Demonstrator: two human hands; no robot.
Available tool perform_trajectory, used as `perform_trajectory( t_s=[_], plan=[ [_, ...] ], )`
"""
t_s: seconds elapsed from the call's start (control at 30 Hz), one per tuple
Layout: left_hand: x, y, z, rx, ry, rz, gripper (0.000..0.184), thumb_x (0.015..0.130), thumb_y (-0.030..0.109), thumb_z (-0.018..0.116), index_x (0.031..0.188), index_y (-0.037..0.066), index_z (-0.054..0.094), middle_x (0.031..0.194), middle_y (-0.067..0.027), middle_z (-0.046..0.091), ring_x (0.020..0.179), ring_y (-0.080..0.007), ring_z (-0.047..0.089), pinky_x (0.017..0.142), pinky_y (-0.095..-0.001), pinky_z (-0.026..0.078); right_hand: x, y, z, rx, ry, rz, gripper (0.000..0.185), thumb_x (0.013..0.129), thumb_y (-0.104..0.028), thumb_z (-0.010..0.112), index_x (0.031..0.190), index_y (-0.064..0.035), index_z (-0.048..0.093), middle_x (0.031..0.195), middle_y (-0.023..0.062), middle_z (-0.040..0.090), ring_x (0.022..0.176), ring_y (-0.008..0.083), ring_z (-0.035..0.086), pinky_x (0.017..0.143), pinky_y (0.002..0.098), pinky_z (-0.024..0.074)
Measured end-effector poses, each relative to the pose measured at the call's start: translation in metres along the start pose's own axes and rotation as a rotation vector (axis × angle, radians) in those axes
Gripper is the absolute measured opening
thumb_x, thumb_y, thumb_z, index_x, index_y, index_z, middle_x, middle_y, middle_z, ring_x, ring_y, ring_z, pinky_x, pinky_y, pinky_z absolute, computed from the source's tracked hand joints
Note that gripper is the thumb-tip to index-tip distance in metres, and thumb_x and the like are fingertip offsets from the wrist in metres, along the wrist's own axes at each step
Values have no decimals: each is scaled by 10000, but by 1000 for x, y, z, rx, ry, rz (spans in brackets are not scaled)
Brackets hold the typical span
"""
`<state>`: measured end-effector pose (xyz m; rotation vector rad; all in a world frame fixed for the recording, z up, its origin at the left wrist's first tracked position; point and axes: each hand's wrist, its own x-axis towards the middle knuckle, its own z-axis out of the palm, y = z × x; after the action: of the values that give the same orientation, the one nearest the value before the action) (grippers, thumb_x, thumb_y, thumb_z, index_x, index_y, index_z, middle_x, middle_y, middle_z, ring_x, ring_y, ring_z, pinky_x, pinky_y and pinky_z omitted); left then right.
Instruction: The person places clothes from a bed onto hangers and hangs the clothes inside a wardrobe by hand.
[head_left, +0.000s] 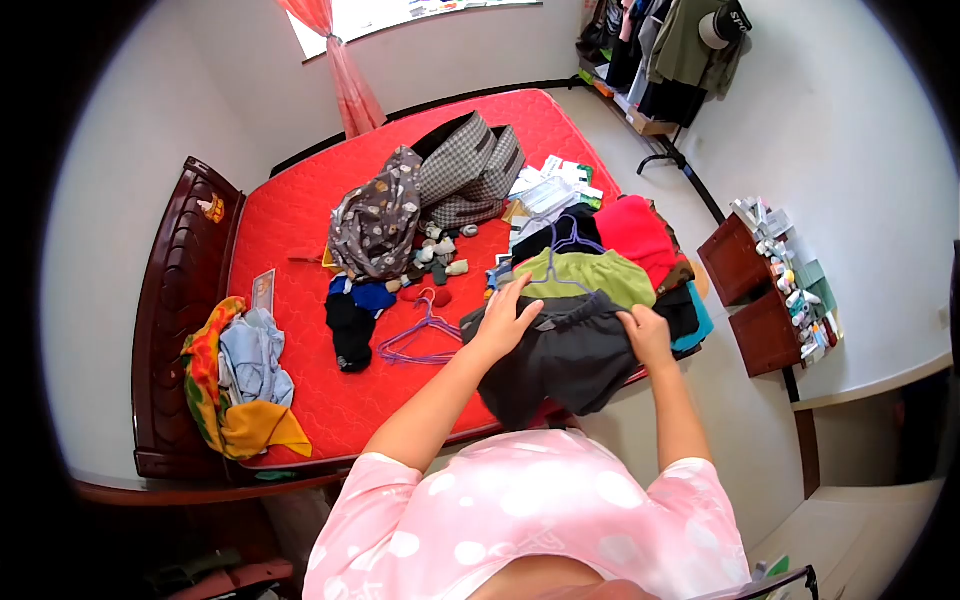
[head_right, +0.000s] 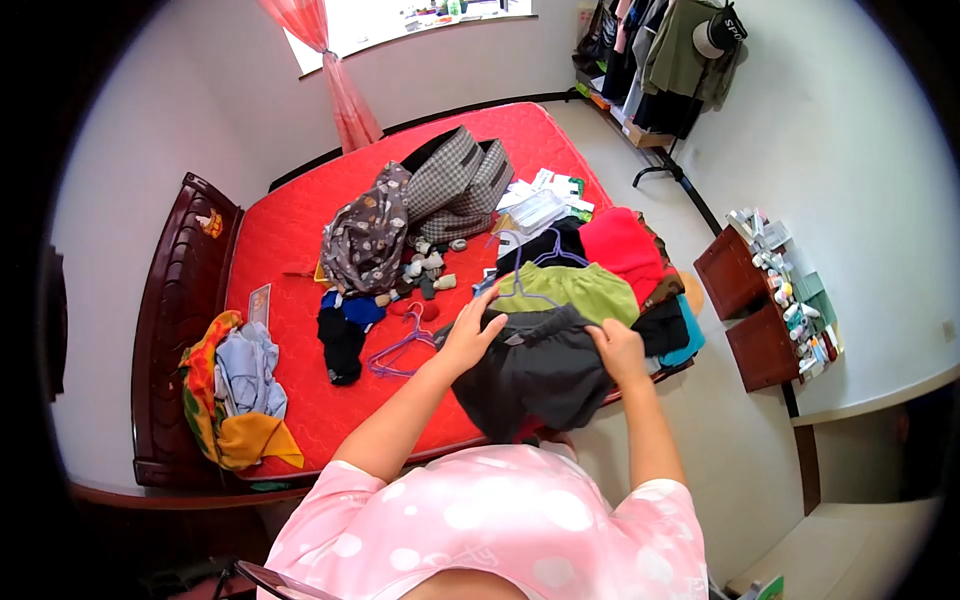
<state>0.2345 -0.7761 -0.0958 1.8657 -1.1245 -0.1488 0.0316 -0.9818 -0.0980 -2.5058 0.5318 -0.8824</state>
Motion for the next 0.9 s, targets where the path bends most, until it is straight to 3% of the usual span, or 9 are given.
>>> perform_trajectory(
  t_s=[0.17, 0.2, 0.33, 0.43, 0.47, 0.63, 0.67, 0.8, 0.9],
  plan=[
    [60, 0, 59, -55, 109, -219, 257, 871, 267, 599, 1009, 53, 631, 903, -115, 561, 807, -247, 598, 734, -357, 468, 31, 60, 8, 121, -141, 41, 321, 832, -241, 645, 680, -13, 478, 671, 196, 509, 632, 406, 518, 537, 439, 410],
    [68, 12, 64, -47, 190, -225, 254, 870, 279, 597, 834, 32, 645, 805, -115, 557, 711, -260, 589, 650, -364, 454, 37, 67, 7, 158, -206, 23, 312, 847, -238, 625, 692, -11, 476, 689, 196, 509, 656, 405, 518, 553, 439, 412],
    [85, 17, 77, 45, 212, -233, 310, 871, 241, 581, 680, 0, 545, 694, -126, 482, 659, -285, 517, 589, -366, 389, 63, 102, 15, 395, -387, -36, 257, 896, -199, 546, 734, -9, 483, 737, 180, 512, 699, 379, 524, 594, 419, 412],
    [85, 20, 70, 197, 248, -181, 317, 866, 226, 580, 660, -4, 508, 662, -126, 445, 628, -300, 489, 572, -395, 363, 92, 136, 44, 637, -461, -3, 214, 916, -166, 496, 763, -17, 503, 747, 156, 515, 698, 338, 531, 612, 394, 411],
    [83, 18, 66, 188, 241, -224, 317, 854, 250, 580, 650, 14, 526, 670, -118, 468, 669, -313, 500, 602, -404, 349, 102, 142, 58, 645, -374, 68, 227, 920, -169, 488, 758, -13, 521, 693, 118, 496, 661, 240, 519, 614, 336, 400],
    [71, 24, 42, 284, 310, -240, 340, 865, 235, 575, 637, 8, 466, 648, -103, 418, 622, -279, 449, 585, -376, 319, 153, 192, 152, 406, -228, 86, 112, 850, -129, 585, 817, -21, 577, 823, 134, 543, 741, 285, 550, 682, 342, 442],
    [67, 25, 37, 293, 313, -271, 339, 862, 251, 576, 635, 18, 481, 649, -99, 428, 630, -282, 460, 589, -383, 324, 156, 205, 172, 341, -288, 83, 130, 823, -148, 621, 893, -41, 604, 938, 127, 554, 878, 303, 558, 760, 371, 460],
    [50, 24, 27, 329, 341, -337, 339, 867, 261, 568, 636, 27, 486, 644, -102, 425, 628, -285, 457, 593, -387, 322, 162, 214, 206, -5, -521, 163, 341, 782, -231, 680, 1081, -99, 584, 1074, 109, 531, 1073, 300, 505, 872, 409, 448],
    [36, 21, 21, 315, 366, -376, 328, 870, 244, 563, 642, 22, 483, 638, -106, 429, 621, -287, 454, 594, -382, 330, 162, 213, 220, -72, -632, 271, 446, 756, -254, 712, 1152, -128, 551, 1171, 96, 498, 1095, 287, 495, 868, 436, 438]
  ],
)
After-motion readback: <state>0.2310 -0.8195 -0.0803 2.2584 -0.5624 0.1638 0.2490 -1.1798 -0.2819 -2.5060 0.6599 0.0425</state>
